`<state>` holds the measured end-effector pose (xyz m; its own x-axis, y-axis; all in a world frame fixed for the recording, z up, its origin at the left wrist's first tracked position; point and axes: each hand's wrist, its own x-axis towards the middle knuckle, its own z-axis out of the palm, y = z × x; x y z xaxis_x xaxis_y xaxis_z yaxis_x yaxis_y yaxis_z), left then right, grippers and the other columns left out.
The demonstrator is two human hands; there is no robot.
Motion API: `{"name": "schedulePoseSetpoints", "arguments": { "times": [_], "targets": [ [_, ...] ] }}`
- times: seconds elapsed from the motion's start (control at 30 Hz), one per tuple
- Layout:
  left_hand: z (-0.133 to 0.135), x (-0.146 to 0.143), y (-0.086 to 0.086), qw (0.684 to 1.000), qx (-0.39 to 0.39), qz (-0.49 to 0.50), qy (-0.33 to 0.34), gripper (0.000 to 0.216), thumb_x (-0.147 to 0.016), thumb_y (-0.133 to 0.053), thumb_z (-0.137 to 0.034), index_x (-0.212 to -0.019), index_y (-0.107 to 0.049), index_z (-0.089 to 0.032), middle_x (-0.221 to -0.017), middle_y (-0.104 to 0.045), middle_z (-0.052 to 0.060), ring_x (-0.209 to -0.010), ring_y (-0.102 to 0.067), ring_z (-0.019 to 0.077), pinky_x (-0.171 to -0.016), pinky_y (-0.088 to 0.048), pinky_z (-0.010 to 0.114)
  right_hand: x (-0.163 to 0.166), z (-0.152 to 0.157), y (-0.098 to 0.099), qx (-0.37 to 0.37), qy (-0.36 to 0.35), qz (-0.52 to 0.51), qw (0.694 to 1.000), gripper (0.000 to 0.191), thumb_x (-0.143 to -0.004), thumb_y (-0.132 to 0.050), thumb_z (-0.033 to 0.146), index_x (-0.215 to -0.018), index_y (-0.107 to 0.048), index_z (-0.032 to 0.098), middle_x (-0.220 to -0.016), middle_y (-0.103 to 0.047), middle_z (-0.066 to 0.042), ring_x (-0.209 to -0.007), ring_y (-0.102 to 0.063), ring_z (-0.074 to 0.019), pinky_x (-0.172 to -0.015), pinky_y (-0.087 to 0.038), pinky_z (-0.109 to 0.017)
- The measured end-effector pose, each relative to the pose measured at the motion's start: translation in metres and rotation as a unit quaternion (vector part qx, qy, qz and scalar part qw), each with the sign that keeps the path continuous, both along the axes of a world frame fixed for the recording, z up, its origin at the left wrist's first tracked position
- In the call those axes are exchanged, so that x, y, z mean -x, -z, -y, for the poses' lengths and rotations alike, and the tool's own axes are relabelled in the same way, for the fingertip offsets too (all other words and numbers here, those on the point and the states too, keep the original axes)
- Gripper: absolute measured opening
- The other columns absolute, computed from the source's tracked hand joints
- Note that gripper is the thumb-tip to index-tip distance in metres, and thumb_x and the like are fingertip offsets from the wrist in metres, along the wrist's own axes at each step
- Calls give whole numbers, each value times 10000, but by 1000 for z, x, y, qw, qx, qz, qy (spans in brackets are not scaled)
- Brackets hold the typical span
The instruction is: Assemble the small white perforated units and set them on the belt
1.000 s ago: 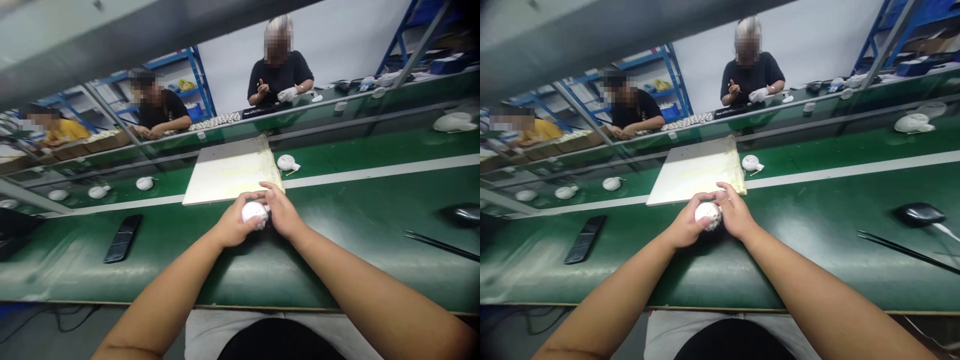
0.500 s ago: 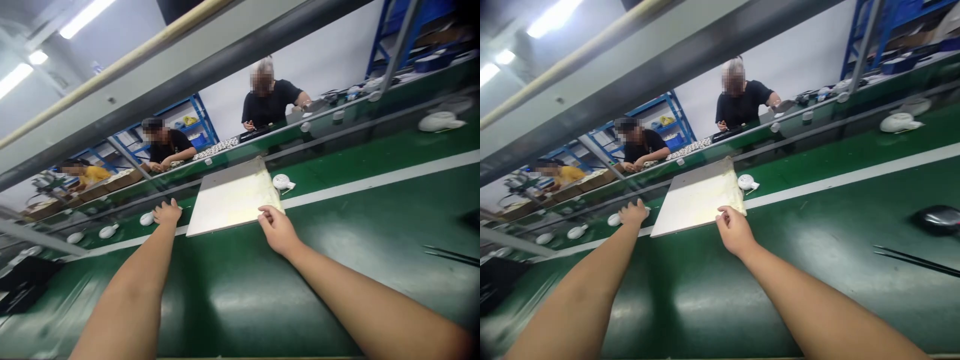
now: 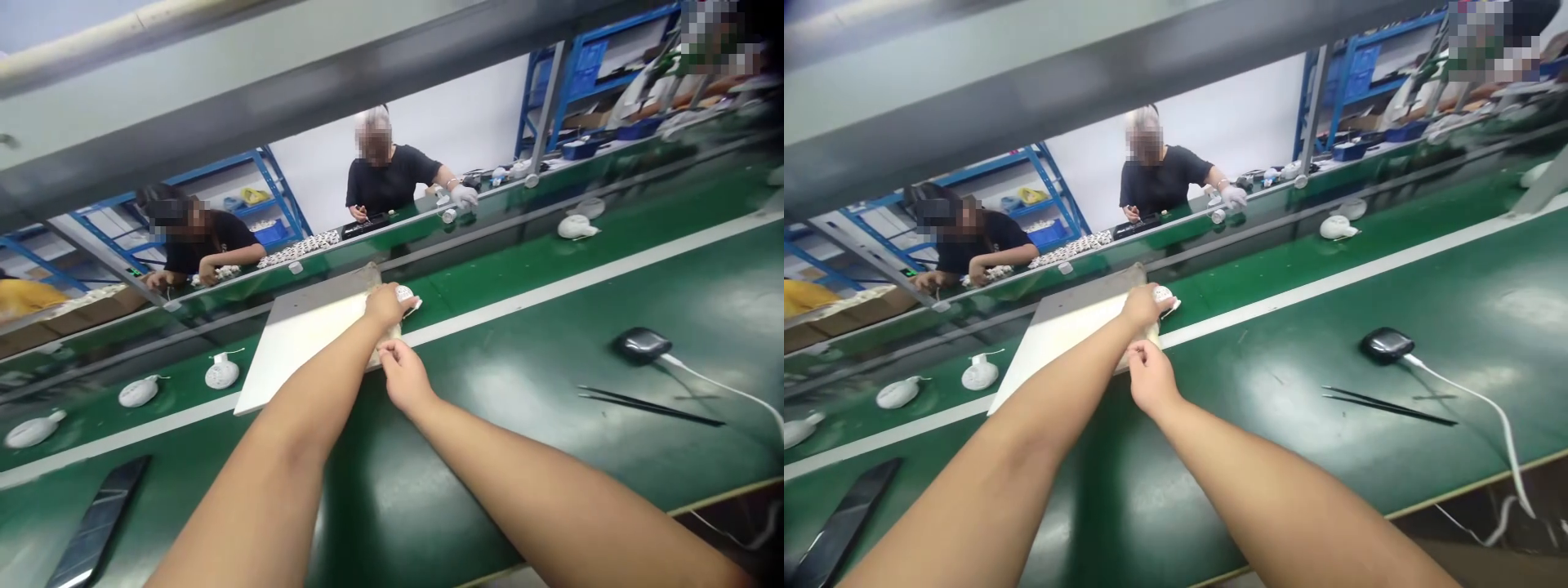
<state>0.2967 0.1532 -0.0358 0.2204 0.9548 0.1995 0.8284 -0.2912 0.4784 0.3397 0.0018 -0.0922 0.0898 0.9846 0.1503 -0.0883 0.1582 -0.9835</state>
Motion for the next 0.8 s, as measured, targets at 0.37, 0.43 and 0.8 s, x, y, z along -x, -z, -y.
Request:
{"name": "schedulePoseSetpoints", "arguments": {
  "times": [0.37,0.43,0.8],
  "targets": [
    [205,121,4,871,35,475,116,637,-725,-849,-330,-1290,-563,-257,-1430,-532,105,-1232,-565,267,-1008,-478,377,-2,18,-18,77,-313,-247,914,415,-792,-714,543,-971,-670,172,-873,-680,-48,-731,-626,-159,-639,-501,-274],
    [218,121,8,872,22,467,144,669,-758,-804,-463,-1341,-546,-259,-1481,-485,125,-1280,-530,294,-1041,-456,414,-3,26,-20,44,-341,-184,921,388,-782,-756,480,-1004,-684,170,-929,-697,-50,-776,-634,-161,-678,-504,-271],
    [229,104,4,902,-89,410,103,386,-1013,-426,-432,-1031,-710,-172,-1081,-682,118,-1042,-632,235,-943,-484,379,1,42,-26,-27,-184,-139,973,470,-916,-486,655,-1001,-631,216,-1083,-664,-63,-884,-644,-184,-765,-537,-316]
  ]
}}
